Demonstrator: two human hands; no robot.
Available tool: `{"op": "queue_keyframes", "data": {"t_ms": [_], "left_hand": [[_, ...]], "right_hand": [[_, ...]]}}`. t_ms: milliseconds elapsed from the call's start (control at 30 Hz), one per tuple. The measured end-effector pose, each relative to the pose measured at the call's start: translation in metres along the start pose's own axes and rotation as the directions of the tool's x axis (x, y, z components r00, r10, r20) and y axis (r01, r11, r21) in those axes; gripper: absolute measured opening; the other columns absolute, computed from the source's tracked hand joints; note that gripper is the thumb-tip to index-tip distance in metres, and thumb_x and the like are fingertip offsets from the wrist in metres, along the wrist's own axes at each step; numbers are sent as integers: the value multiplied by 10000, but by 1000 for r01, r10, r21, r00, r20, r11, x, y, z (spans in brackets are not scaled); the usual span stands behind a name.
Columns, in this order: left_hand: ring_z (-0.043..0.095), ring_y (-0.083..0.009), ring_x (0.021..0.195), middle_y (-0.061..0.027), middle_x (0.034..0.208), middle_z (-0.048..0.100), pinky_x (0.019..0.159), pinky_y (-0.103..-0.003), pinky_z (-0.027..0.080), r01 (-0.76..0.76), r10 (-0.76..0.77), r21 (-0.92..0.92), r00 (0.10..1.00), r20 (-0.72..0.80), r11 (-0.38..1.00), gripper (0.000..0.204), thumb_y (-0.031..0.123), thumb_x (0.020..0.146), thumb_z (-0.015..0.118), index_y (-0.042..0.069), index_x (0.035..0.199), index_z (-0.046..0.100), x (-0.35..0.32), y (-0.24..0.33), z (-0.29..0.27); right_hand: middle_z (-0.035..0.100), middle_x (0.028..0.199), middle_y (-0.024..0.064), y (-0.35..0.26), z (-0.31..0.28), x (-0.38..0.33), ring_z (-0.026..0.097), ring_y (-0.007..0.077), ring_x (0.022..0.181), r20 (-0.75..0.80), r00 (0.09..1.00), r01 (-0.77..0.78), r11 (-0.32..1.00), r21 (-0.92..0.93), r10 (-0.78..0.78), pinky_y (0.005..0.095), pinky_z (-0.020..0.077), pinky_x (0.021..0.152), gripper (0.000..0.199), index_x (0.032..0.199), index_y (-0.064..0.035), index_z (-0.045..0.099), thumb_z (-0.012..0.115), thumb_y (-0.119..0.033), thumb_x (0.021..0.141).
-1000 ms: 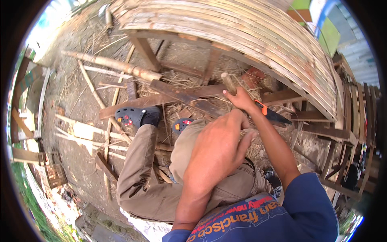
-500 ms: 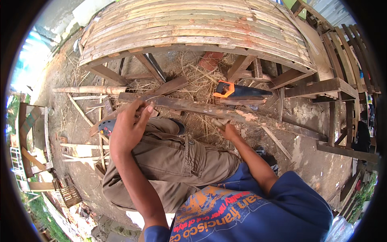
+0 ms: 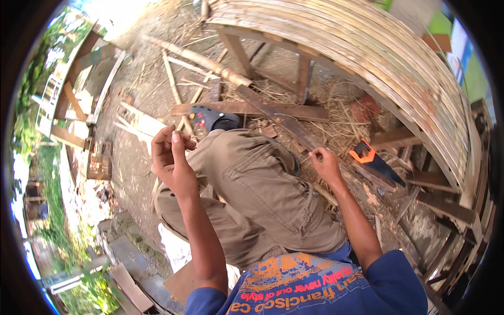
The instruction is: The person sits on the ground and uses a hand saw to cut a wooden plank. They position the plank, saw through it, and handle the resulting pieces.
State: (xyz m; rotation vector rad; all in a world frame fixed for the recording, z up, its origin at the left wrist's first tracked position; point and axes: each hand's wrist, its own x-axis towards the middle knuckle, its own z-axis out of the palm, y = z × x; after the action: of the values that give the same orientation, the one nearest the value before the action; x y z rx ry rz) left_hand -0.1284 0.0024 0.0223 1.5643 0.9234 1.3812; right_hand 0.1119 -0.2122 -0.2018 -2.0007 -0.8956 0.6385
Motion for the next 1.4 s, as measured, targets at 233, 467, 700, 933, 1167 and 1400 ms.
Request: {"op": "queue_keyframes", "data": {"t_ms": [233,467,700,933,1167,1400], "left_hand": [[624,-110,826,-72,947,669,732,-260,514,260,-251,73,961,-119,963,249,184,1016,607,0,1181,620,35,-34,-105],[652,-132,893,-68,953,697,808,-289,505,173,-127,317,979,-161,933,287,223,990,657,8,1181,646,35,-9,-143],[678,-216,1013,-166,1082,722,905,-360,518,494,-484,518,859,-166,699,418,346,983,638,-20,1183,661,29,-78,-179],[626,-394,1183,-253,1228,663,1012,-446,492,438,-747,820,665,-21,368,585,432,881,710,-29,1234,643,20,-247,-136],[499,-378,1341,-208,1456,499,1051,-504,473,542,-825,838,499,-264,59,869,459,736,851,11,1394,502,-30,-374,-148],[476,-330,1307,-102,1376,428,959,-555,531,433,-785,901,554,-278,-13,863,361,679,892,51,1349,446,-34,-404,-115]], "right_hand": [[662,771,9,-114,3,122,619,84,726,-68,988,154,894,421,-138,256,503,688,317,858,-12,664,615,-274,1029],[671,825,19,-326,-12,113,623,102,755,-54,823,527,726,442,-565,272,508,716,240,939,-16,691,625,-231,1021],[610,709,12,-431,90,90,524,74,643,479,467,820,567,80,-743,253,433,589,285,938,32,661,652,-247,999],[633,719,116,-356,142,148,572,163,650,838,388,779,623,-75,-384,342,461,610,332,945,33,655,640,-294,996],[675,790,214,-348,82,175,654,323,732,717,649,638,694,-333,-253,438,478,670,372,938,33,658,666,-338,958],[665,795,213,-293,25,220,636,311,726,637,770,481,686,-546,-32,421,491,681,366,961,47,656,672,-319,958]]}}
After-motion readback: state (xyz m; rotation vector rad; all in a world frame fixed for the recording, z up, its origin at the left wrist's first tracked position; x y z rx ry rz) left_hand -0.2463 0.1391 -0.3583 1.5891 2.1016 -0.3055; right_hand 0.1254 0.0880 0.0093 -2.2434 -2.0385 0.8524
